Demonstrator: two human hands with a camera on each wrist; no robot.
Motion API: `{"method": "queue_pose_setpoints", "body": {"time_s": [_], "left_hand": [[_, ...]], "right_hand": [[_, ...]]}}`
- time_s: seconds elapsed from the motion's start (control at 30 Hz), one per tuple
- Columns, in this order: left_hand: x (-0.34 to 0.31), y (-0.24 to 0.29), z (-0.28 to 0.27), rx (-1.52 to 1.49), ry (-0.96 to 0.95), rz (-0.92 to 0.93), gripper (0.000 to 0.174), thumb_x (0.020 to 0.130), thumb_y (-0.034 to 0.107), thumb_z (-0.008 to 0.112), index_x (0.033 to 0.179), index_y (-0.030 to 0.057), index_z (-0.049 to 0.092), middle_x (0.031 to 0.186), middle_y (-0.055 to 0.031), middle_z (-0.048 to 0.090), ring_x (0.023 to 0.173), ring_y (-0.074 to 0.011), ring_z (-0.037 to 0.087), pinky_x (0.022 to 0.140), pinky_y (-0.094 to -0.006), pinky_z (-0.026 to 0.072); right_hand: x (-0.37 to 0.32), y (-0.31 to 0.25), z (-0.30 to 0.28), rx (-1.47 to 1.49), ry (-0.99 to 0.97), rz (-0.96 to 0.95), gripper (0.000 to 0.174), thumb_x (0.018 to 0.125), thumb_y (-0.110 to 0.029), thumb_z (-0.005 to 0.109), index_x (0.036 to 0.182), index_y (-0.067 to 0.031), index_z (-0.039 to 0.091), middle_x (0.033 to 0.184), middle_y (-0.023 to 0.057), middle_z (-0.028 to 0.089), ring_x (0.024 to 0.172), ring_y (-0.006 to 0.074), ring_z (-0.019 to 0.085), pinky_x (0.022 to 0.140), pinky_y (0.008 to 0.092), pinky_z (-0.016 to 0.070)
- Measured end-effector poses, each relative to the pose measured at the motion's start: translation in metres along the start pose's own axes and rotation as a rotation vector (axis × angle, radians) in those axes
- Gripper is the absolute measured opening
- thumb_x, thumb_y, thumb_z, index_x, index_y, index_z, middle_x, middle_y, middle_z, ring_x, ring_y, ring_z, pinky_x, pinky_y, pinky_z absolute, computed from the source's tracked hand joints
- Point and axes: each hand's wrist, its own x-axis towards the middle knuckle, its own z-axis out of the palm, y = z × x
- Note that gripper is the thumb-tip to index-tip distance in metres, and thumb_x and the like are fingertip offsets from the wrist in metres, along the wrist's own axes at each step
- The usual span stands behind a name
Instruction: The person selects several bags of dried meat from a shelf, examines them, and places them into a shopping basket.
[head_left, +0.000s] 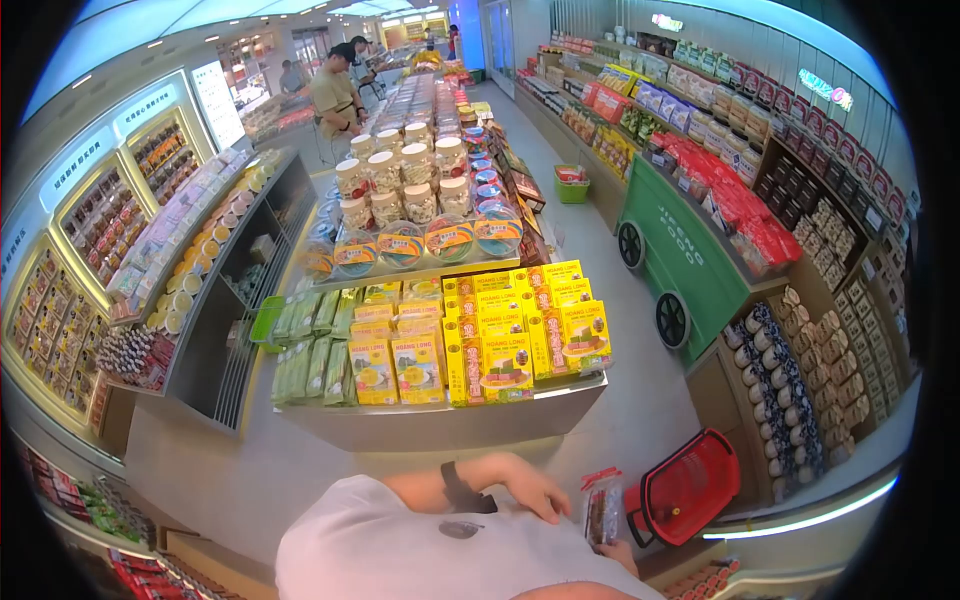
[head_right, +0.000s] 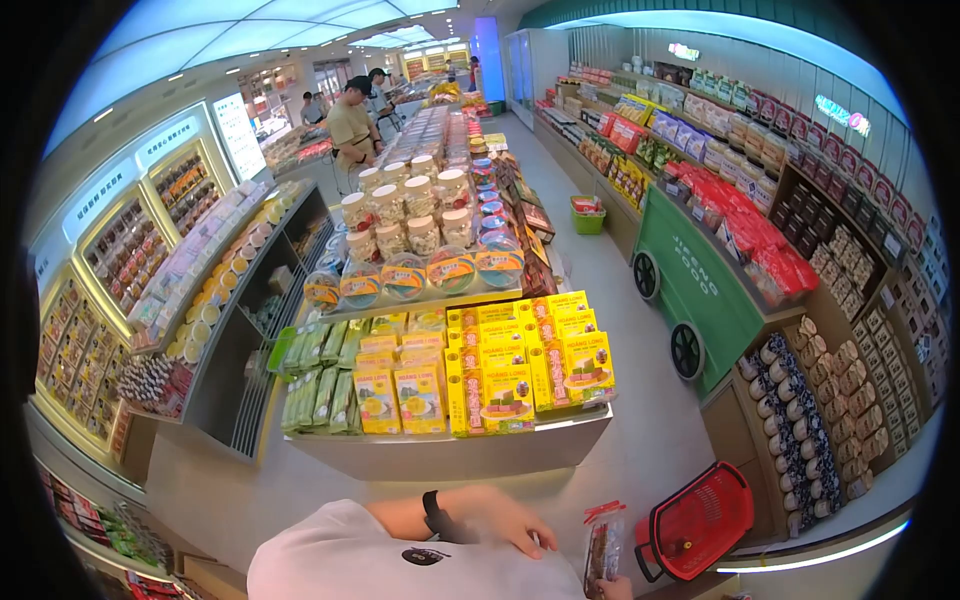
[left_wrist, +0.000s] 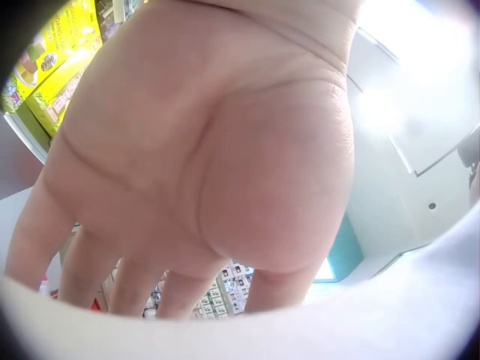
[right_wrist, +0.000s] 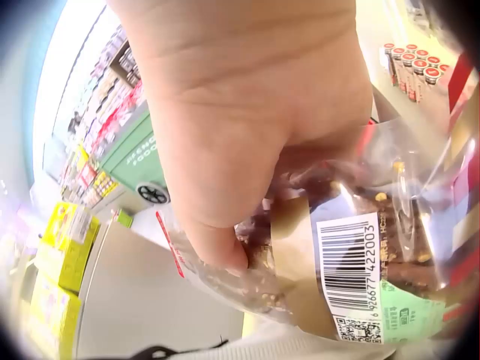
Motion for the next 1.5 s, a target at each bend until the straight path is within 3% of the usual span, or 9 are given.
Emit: {"method": "queue_pose_setpoints", "body": {"time_s": [0.07,0.17,0.3,0.5,0.8,1.0,1.17,1.2,1.5], "left_hand": [[0.006,-0.005,-0.003,-0.079,-0.094,-0.174,0.057,0.091,0.046,0.048,0.133,0.0091,0.042,0.128,-0.0125,0.051,0.11,-0.023,0.052,0.088,-0.0359,0.0445],[0.036,-0.017,-0.015,-0.168,-0.207,-0.307,0.061,0.089,0.052,0.048,0.134,0.0113,0.041,0.127,-0.0086,0.049,0.107,-0.0195,0.049,0.085,-0.0316,0.0452],[0.087,-0.018,-0.032,-0.204,-0.298,-0.356,0.064,0.089,0.052,0.05,0.137,0.0108,0.038,0.129,-0.0084,0.047,0.112,-0.019,0.047,0.088,-0.0343,0.0443],[0.172,0.008,-0.06,-0.143,-0.408,-0.458,0.067,0.088,0.054,0.05,0.138,0.0126,0.037,0.13,-0.0053,0.047,0.113,-0.0155,0.045,0.084,-0.031,0.045],[0.353,-0.005,-0.065,-0.104,-0.726,-0.43,0.054,0.091,0.053,0.043,0.13,0.0165,0.047,0.102,0.0025,0.056,0.084,-0.0081,0.05,0.072,-0.0265,0.0436],[0.385,0.037,-0.068,0.148,-0.719,-0.516,0.047,0.087,0.056,0.048,0.1,0.0136,0.06,0.079,0.0044,0.053,0.072,-0.0077,0.048,0.063,-0.0237,0.0396],[0.403,0.031,-0.095,-0.084,-0.586,-0.292,0.041,0.09,0.045,0.049,0.103,0.0065,0.057,0.082,-0.0029,0.058,0.074,-0.0135,0.057,0.068,-0.0288,0.0481],[0.403,0.045,-0.104,-0.058,-0.524,-0.244,0.041,0.091,0.043,0.048,0.106,0.0063,0.055,0.083,-0.0045,0.059,0.077,-0.0149,0.058,0.071,-0.0311,0.0493],[0.383,0.055,-0.149,-0.065,0.018,0.365,0.061,0.093,0.049,0.044,0.135,0.0055,0.036,0.125,-0.0154,0.051,0.107,-0.0255,0.053,0.089,-0.0375,0.0456]], "right_hand": [[0.025,0.032,0.016,-0.151,-0.053,0.054,0.036,0.071,-0.016,0.069,0.099,0.006,0.065,0.086,0.0152,0.068,0.083,0.0208,0.064,0.074,0.033,0.0491],[0.033,0.044,0.006,0.1,-0.088,0.012,0.031,0.069,-0.02,0.068,0.09,0.0026,0.068,0.078,0.0118,0.068,0.071,0.0172,0.063,0.065,0.0326,0.0496],[0.027,0.046,-0.031,-0.054,0.045,-0.028,0.034,0.066,-0.027,0.063,0.084,0.0009,0.067,0.069,0.0168,0.064,0.059,0.0255,0.061,0.056,0.0382,0.0471],[0.028,0.087,-0.062,0.02,0.218,-0.03,0.039,0.064,-0.034,0.068,0.082,-0.0003,0.068,0.077,0.0209,0.065,0.072,0.0353,0.063,0.066,0.0442,0.0478],[-0.006,0.146,-0.116,0.097,0.353,0.117,0.032,0.065,-0.025,0.064,0.086,-0.0008,0.067,0.076,0.0202,0.064,0.072,0.034,0.062,0.067,0.0434,0.0467],[-0.059,0.14,-0.14,0.438,0.583,0.235,0.033,0.065,-0.026,0.063,0.086,-0.0016,0.068,0.072,0.0168,0.065,0.065,0.0294,0.063,0.062,0.0398,0.0474],[-0.058,0.118,-0.166,0.929,0.782,0.038,0.022,0.078,-0.012,0.065,0.094,0.0027,0.063,0.08,0.0043,0.064,0.07,0.0098,0.057,0.062,0.0252,0.046],[-0.07,0.093,-0.189,0.694,0.77,0.144,0.024,0.077,-0.011,0.066,0.096,0.0032,0.062,0.084,0.0047,0.064,0.073,0.0105,0.059,0.065,0.0253,0.047],[-0.03,-0.052,-0.287,0.801,0.589,-0.559,0.045,0.078,-0.008,0.061,0.119,0.0061,0.05,0.11,0.0123,0.059,0.098,0.02,0.057,0.089,0.032,0.044]]}}
